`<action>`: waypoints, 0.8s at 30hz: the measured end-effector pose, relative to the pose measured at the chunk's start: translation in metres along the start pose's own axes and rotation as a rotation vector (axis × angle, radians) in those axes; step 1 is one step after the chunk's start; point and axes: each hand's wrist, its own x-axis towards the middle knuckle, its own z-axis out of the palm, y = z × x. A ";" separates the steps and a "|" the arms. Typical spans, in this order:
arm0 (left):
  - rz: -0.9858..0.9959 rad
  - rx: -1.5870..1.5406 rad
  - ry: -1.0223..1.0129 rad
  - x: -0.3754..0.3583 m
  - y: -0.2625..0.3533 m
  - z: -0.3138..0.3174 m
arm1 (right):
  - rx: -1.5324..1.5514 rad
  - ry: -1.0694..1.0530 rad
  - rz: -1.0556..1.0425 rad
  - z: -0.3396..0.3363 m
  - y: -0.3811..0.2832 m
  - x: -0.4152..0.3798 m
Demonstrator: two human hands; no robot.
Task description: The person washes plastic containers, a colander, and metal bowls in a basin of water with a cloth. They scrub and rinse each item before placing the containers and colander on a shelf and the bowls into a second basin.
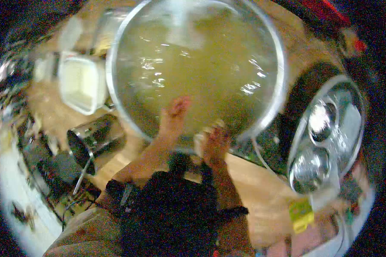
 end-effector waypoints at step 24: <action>-0.136 1.664 0.053 0.103 0.117 -0.350 | -0.163 -0.126 -0.042 -0.027 -0.017 0.015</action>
